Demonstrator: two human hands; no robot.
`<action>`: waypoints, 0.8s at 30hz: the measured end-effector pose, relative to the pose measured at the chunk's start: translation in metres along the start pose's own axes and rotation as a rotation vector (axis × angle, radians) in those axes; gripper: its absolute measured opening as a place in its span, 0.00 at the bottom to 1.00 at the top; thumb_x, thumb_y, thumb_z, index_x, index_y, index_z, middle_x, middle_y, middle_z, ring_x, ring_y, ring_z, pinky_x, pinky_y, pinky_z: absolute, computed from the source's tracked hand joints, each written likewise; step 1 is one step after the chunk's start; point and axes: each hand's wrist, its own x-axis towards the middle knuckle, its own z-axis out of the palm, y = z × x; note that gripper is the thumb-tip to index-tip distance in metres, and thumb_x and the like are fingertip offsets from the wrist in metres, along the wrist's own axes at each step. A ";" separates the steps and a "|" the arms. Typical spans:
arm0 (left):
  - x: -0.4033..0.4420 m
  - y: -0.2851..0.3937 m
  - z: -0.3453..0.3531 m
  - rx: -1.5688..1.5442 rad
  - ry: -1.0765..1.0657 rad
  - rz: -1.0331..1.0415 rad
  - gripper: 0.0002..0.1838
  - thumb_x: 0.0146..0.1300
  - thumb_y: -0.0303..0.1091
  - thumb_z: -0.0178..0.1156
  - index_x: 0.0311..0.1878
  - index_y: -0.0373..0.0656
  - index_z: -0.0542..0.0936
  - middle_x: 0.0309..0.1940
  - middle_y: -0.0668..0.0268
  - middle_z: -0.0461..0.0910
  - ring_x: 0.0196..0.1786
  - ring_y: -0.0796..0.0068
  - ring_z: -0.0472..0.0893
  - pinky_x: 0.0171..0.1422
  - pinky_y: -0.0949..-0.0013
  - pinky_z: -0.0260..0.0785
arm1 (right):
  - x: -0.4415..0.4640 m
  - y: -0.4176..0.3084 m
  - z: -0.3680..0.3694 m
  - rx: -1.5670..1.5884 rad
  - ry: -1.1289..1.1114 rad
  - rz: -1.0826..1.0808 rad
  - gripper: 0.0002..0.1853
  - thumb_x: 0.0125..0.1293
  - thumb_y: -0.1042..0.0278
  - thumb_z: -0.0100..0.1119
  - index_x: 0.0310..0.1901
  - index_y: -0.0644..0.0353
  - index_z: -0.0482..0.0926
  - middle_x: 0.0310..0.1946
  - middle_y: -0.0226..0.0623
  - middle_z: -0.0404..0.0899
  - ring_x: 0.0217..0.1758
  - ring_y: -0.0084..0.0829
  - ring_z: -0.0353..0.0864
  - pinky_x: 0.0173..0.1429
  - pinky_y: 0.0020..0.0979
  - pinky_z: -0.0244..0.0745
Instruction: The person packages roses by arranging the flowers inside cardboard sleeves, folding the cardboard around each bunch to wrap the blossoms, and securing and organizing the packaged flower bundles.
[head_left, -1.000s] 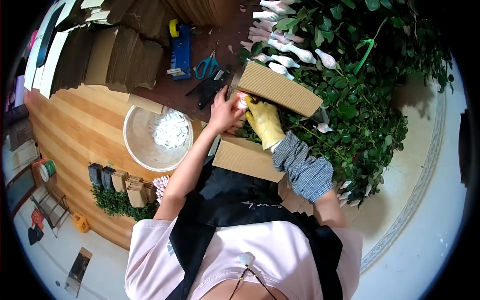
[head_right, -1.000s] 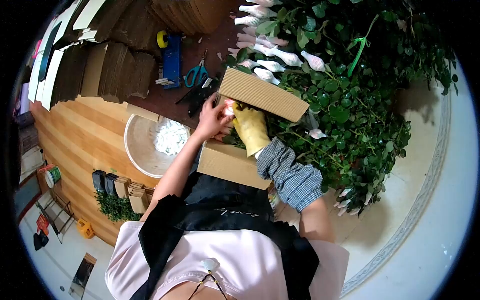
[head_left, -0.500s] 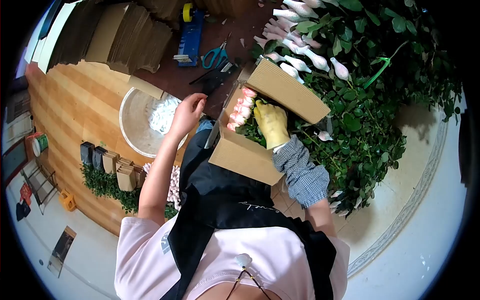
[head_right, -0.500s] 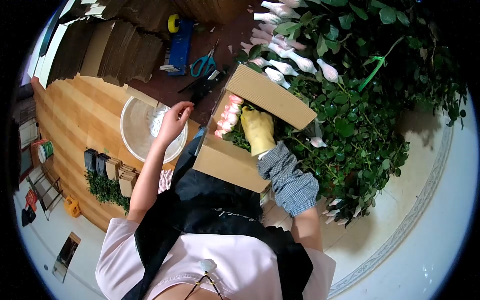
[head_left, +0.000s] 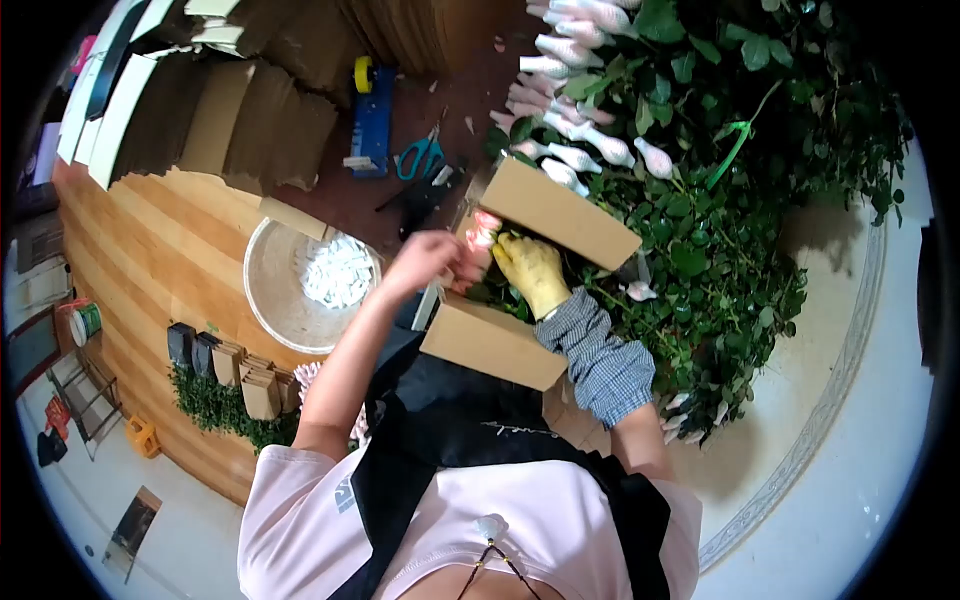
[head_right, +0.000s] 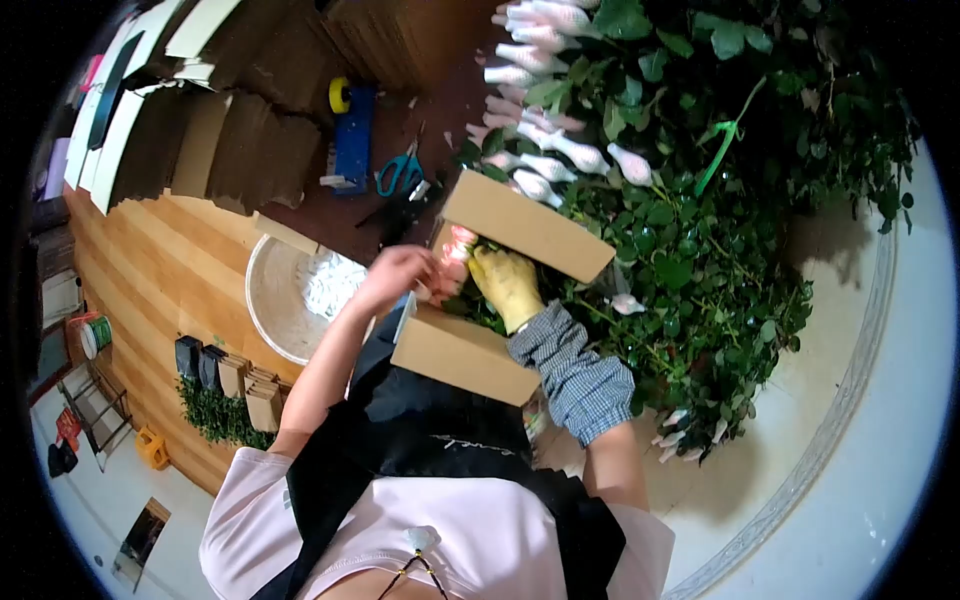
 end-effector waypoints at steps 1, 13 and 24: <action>-0.001 0.022 0.013 -0.007 -0.194 -0.204 0.16 0.73 0.35 0.50 0.43 0.34 0.84 0.36 0.63 0.86 0.39 0.76 0.86 0.39 0.75 0.76 | 0.002 0.002 0.002 0.003 -0.015 0.005 0.13 0.68 0.57 0.57 0.32 0.56 0.80 0.24 0.43 0.83 0.29 0.47 0.85 0.36 0.49 0.79; 0.037 -0.028 0.046 0.324 -0.195 0.041 0.15 0.73 0.35 0.50 0.43 0.32 0.80 0.34 0.58 0.87 0.36 0.66 0.87 0.46 0.60 0.78 | 0.121 -0.082 -0.174 0.658 0.300 -0.338 0.28 0.70 0.63 0.63 0.69 0.65 0.71 0.65 0.47 0.76 0.69 0.40 0.74 0.74 0.38 0.65; 0.029 -0.020 0.046 0.463 -0.160 0.061 0.16 0.71 0.37 0.54 0.45 0.32 0.82 0.37 0.56 0.88 0.42 0.65 0.87 0.50 0.61 0.77 | 0.366 -0.084 -0.081 0.374 1.181 0.361 0.29 0.73 0.43 0.53 0.63 0.60 0.73 0.40 0.45 0.85 0.45 0.43 0.85 0.52 0.41 0.78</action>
